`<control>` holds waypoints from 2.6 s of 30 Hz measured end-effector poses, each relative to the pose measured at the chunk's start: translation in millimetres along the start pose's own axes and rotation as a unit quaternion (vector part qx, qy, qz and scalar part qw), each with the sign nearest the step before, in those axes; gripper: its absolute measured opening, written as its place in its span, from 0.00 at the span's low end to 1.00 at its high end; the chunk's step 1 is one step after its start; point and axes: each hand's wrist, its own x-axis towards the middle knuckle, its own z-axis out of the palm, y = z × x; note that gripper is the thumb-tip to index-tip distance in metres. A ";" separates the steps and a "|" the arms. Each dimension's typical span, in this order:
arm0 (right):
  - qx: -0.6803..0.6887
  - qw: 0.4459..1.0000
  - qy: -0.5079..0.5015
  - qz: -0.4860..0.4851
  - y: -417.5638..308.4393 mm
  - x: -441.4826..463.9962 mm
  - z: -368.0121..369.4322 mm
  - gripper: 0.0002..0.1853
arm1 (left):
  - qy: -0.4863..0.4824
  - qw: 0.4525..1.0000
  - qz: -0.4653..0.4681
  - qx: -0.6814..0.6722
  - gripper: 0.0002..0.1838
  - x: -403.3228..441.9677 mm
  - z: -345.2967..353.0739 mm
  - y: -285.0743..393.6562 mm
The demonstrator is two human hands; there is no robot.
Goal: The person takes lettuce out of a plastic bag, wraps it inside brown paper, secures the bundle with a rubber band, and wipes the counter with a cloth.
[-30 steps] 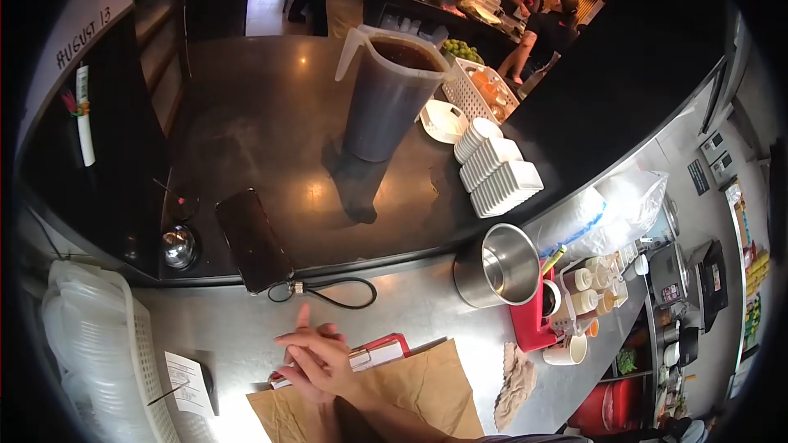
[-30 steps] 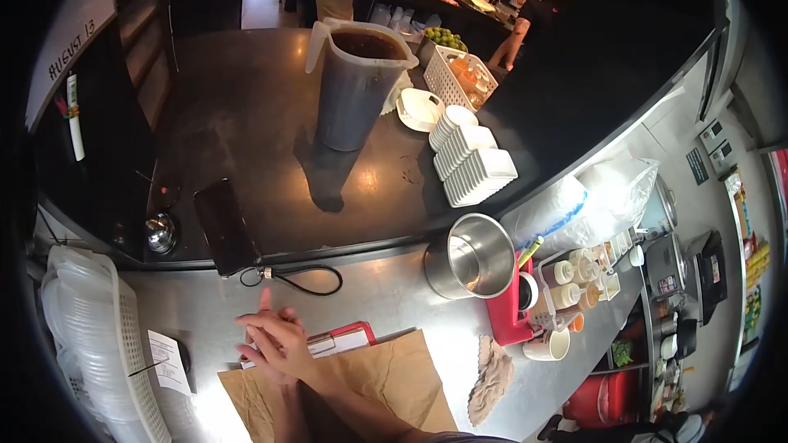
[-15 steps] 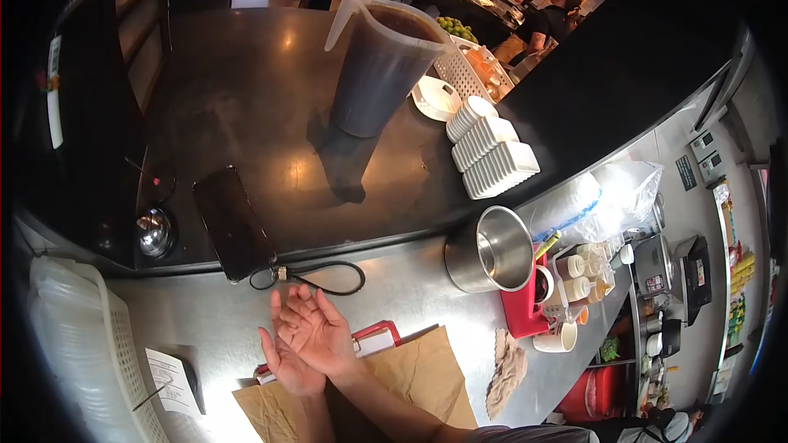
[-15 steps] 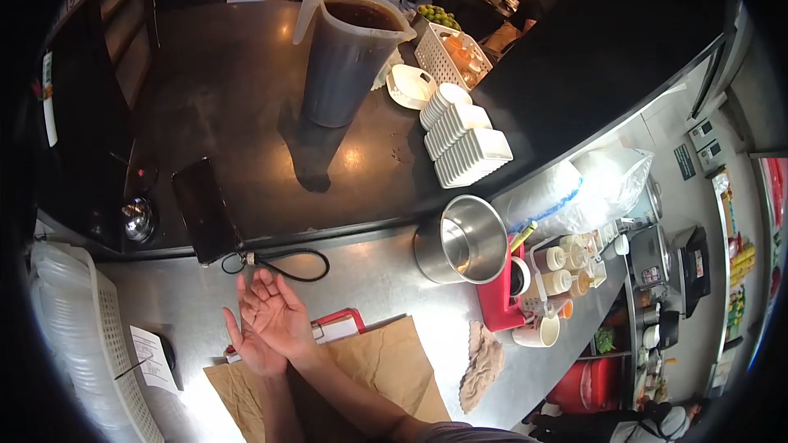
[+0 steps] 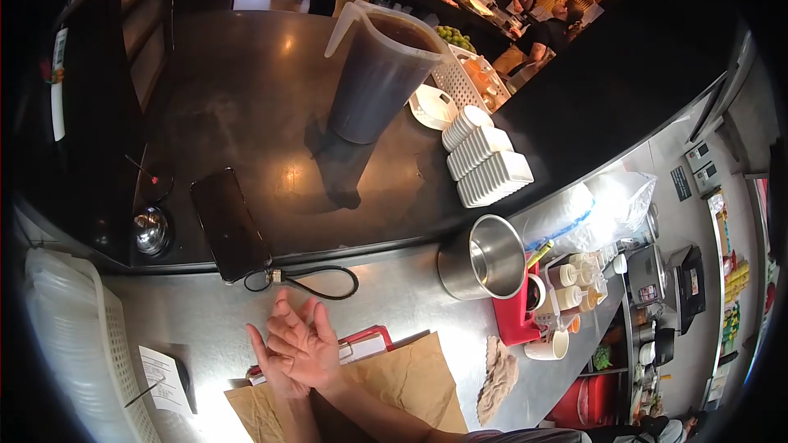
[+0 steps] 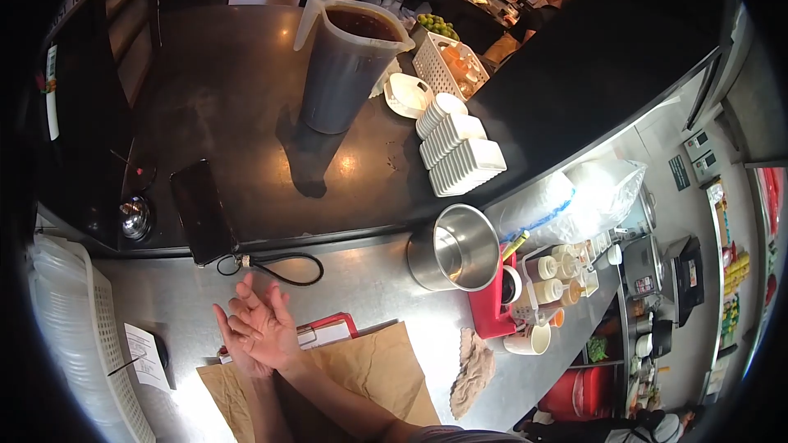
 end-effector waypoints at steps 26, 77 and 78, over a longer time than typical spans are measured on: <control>-0.022 0.998 0.050 -0.016 11.1 0.3 -0.5 0.40 | -0.225 0.967 -0.009 -0.117 0.22 18.2 -23.9 -12.4; -0.039 0.993 -0.006 0.109 18.0 3.0 -26.8 0.25 | -0.177 0.978 -0.066 -0.092 0.28 14.8 -24.9 -2.4; -0.042 0.992 -0.025 0.113 16.2 2.0 -40.5 0.25 | -0.164 0.979 -0.072 -0.096 0.29 13.8 -20.9 -2.5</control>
